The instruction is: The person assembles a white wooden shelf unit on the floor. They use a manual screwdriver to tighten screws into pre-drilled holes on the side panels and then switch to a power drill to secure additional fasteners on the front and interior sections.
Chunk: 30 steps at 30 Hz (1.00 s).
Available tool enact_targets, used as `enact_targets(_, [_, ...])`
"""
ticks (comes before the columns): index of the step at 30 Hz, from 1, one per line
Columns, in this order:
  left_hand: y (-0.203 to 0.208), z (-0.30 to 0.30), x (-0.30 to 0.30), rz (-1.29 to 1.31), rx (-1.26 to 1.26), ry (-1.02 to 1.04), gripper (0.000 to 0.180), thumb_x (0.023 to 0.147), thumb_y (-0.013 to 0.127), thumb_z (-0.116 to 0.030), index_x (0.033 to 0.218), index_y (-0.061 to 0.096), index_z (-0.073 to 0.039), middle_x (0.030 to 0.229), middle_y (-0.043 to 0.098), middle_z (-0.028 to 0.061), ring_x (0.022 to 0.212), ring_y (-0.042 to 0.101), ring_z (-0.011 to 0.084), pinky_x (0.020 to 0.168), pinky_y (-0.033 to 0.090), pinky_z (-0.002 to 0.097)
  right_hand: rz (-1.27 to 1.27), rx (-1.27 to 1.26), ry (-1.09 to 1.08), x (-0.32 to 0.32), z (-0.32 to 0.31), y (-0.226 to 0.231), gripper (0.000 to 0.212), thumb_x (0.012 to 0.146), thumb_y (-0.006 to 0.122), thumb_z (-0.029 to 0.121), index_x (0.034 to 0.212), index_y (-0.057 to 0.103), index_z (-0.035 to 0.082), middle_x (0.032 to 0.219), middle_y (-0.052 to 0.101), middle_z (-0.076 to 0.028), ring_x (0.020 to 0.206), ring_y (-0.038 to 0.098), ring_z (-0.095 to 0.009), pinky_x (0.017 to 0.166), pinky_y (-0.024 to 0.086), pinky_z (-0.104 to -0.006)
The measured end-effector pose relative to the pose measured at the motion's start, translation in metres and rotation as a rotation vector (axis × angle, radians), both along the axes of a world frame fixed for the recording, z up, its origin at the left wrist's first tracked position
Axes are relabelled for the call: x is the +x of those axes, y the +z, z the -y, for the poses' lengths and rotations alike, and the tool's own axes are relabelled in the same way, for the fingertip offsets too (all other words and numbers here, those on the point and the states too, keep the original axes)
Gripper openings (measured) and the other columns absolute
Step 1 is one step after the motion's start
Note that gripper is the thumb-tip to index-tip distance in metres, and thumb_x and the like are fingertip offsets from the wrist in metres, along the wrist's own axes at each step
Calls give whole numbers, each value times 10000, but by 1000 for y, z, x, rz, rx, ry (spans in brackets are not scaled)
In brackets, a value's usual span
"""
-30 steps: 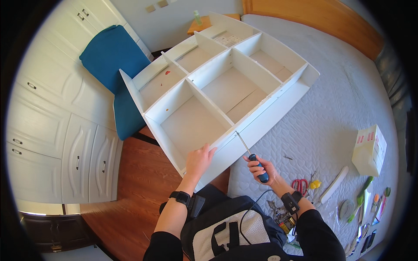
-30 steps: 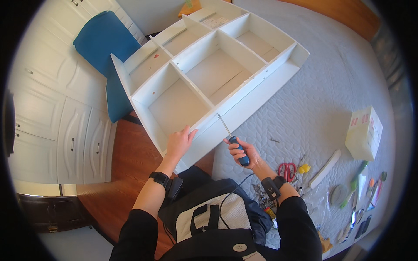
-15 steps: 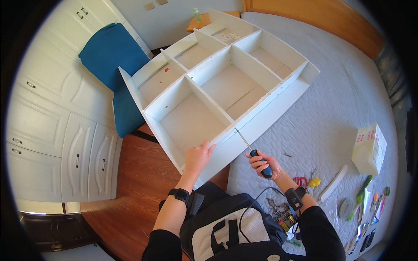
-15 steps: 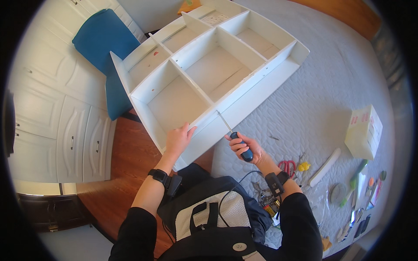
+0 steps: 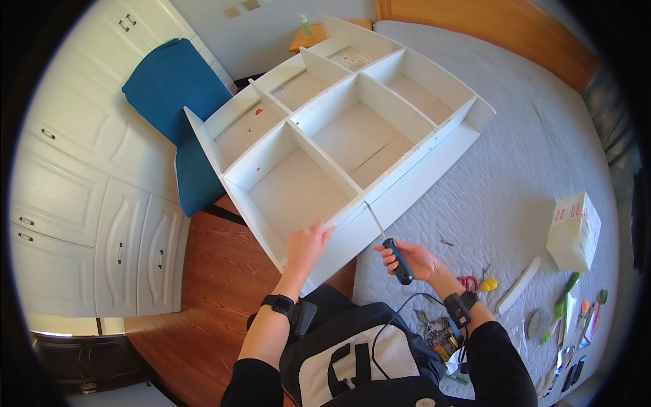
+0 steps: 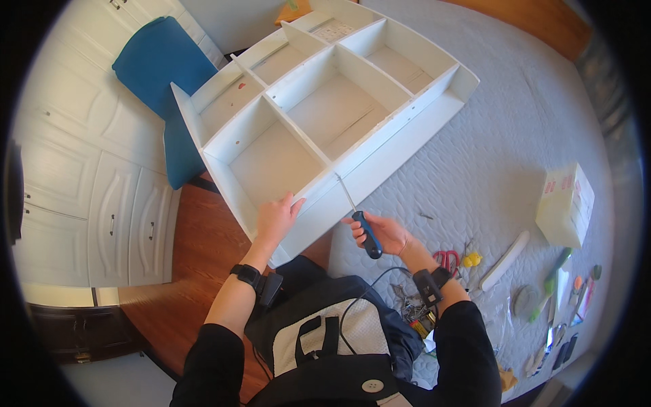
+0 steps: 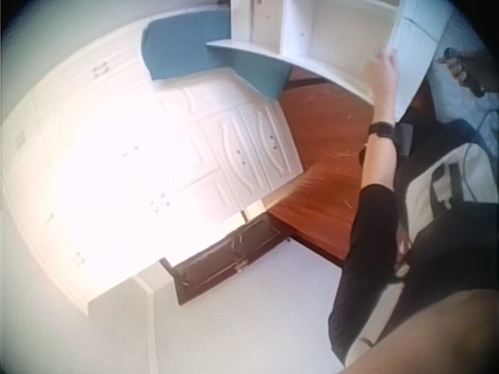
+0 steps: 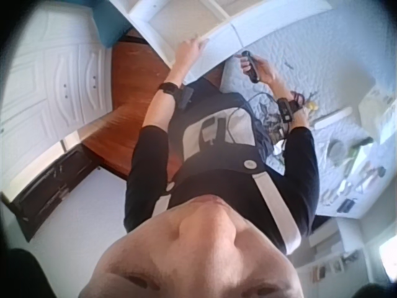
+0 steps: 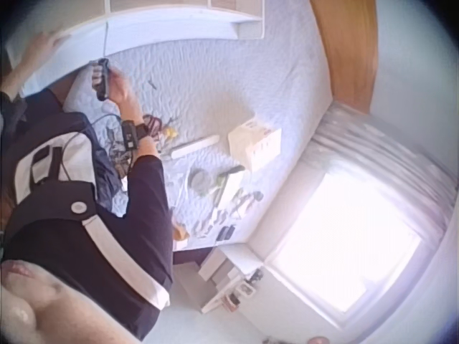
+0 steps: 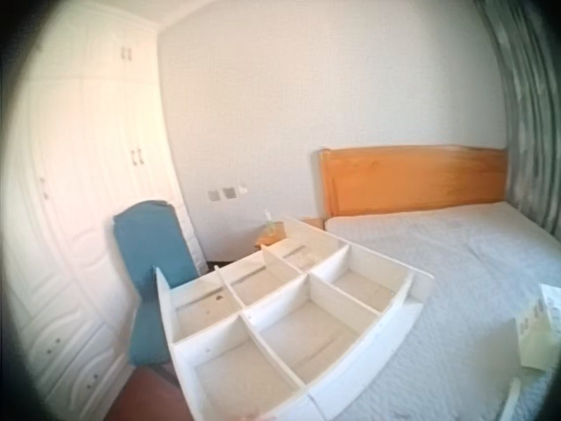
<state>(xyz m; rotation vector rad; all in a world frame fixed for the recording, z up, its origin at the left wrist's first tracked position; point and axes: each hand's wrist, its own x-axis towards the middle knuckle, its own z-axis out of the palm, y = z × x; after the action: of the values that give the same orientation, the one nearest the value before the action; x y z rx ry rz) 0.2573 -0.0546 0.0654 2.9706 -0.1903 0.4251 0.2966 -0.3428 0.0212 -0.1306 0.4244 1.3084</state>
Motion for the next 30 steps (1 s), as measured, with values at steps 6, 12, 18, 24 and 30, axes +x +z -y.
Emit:
enact_targets(6, [-4, 1, -1, -33, -41, 32, 341, 925, 582, -335, 740, 506, -59, 531, 573, 105, 463, 582, 301, 431, 463, 370, 60, 115, -146, -10, -8, -17, 471, 956, 537, 200, 1365, 388, 21, 886, 513, -42, 691, 520, -175, 570, 471, -329])
enact_targets(12, [-2, 1, -1, -36, -69, 27, 317, 922, 591, -324, 773, 500, -58, 543, 565, 129, 486, 575, 335, 439, 458, 404, 1343, -1127, 136, 9, 12, -12, 398, 926, 588, 216, 1261, 498, 21, 908, 580, -50, 762, 566, -187, 607, 491, -337])
enact_targets(18, [-1, 0, -1, -44, -61, 31, 313, 925, 588, -321, 779, 508, -56, 538, 563, 120, 480, 574, 324, 439, 458, 396, 243, -247, -18, 1, 1, 6, 435, 963, 546, 240, 1299, 443, -16, 951, 547, -27, 858, 524, -126, 611, 493, -264])
enact_targets(24, [-3, 1, -1, -44, -69, 28, 348, 931, 572, -344, 747, 501, -57, 536, 574, 117, 477, 588, 306, 438, 465, 384, -30, 193, -233, -12, -9, 0, 515, 973, 516, 205, 1415, 305, 44, 970, 499, -36, 769, 480, -125, 532, 438, -164])
enact_targets(30, [-2, 2, 0, -32, -128, 16, 328, 927, 585, -318, 759, 494, -53, 528, 553, 130, 477, 571, 331, 438, 453, 402, 1257, -1013, 71, 9, 12, 3, 367, 906, 601, 197, 1248, 562, 68, 825, 594, -49, 697, 558, -122, 575, 478, -291])
